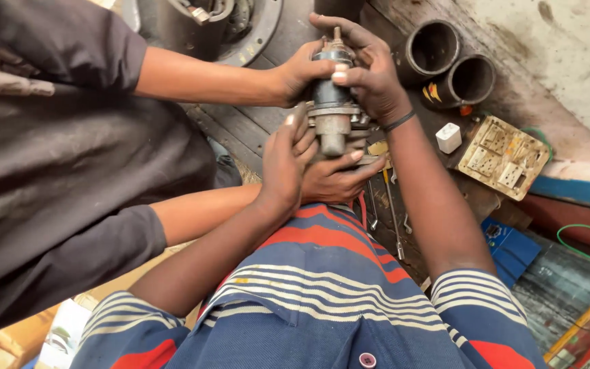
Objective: Disassembling and inspecting a motorcycle starter motor on a workbench using various tools.
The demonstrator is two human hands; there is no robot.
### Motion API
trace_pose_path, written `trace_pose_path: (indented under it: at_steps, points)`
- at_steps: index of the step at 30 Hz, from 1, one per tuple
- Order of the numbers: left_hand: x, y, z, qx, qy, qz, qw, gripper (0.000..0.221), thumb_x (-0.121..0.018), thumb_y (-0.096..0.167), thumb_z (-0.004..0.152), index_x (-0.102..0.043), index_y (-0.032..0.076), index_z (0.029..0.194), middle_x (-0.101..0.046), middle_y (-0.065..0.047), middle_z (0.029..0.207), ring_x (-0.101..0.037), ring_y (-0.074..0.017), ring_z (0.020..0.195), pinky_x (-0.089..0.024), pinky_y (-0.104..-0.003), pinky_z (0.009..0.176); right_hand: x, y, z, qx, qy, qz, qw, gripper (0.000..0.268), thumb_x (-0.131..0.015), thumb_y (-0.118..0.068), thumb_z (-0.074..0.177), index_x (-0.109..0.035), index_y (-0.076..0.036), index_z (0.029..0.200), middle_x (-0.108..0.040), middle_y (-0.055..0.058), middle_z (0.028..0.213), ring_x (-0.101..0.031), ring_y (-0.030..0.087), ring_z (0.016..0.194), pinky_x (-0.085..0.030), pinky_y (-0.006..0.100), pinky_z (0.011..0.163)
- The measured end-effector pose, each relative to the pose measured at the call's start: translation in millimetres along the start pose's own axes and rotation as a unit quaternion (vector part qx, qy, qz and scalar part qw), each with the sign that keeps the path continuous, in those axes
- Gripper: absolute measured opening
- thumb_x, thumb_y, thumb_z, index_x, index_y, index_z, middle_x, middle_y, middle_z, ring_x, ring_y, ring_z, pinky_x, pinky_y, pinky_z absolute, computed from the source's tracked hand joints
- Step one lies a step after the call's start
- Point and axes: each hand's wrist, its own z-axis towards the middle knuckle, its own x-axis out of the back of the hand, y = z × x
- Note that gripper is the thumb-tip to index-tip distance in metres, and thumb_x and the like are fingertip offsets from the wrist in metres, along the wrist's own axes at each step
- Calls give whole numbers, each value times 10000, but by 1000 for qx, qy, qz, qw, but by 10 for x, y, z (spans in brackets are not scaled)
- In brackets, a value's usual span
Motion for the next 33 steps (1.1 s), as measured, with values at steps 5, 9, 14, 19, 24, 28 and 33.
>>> trace_pose_path:
  at_steps: [5,9,14,19,24,28,33]
  points:
    - [4,-102,-76,-19,-33,6,999,586,-430,321,1065,-443,-44,1524,-568,-119,1302,-577,-228,1237,-460,-378,1088,78,62,49,-40,-56,54,996,842,-791,-367,873,-514,61,1544,-645,128,1383,-641,166,1215,-509,315,1129]
    - [-12,-192,-73,-63,4,57,996,529,-521,330,1017,-522,8,1438,-641,-58,1233,-644,-184,1154,-526,-358,1026,77,152,38,-38,-51,43,997,644,-719,-292,994,-539,56,1505,-620,108,1476,-613,145,1282,-487,302,1158]
    - [60,97,192,-34,34,143,988,520,-685,374,988,-696,-103,1194,-706,-77,1033,-660,-182,914,-570,-363,837,18,93,-163,18,27,-111,993,474,-644,-176,1069,-543,45,1477,-630,147,1460,-606,171,1318,-485,320,1149]
    - [30,75,443,-114,-37,223,967,510,-789,362,878,-713,-71,1136,-752,-57,1042,-686,-134,916,-570,-297,820,159,264,-1062,30,253,-112,960,365,-647,-240,1067,-646,36,1306,-708,142,1284,-706,252,1215,-612,417,1002]
    - [-72,131,506,-73,-48,209,974,525,-823,305,824,-675,-85,1144,-763,-101,1036,-745,-158,898,-615,-295,795,753,1571,-2821,-90,565,-83,816,223,-670,-266,1027,-676,-45,1059,-728,65,917,-723,165,799,-617,324,669]
    - [-79,154,510,-98,-84,210,969,545,-842,293,831,-678,-101,1170,-746,-118,1066,-721,-153,910,-599,-303,815,467,2299,-3974,-173,624,-82,757,164,-679,-230,1020,-648,-69,1026,-733,53,907,-725,144,767,-579,288,596]
    - [78,-259,448,-526,-117,717,443,497,-641,383,1011,-626,-20,1303,-714,-69,1200,-669,-117,1075,-543,-263,959,379,2568,-4139,-108,616,-145,767,124,-675,-147,990,-657,-43,1053,-707,67,913,-671,113,726,-527,298,557]
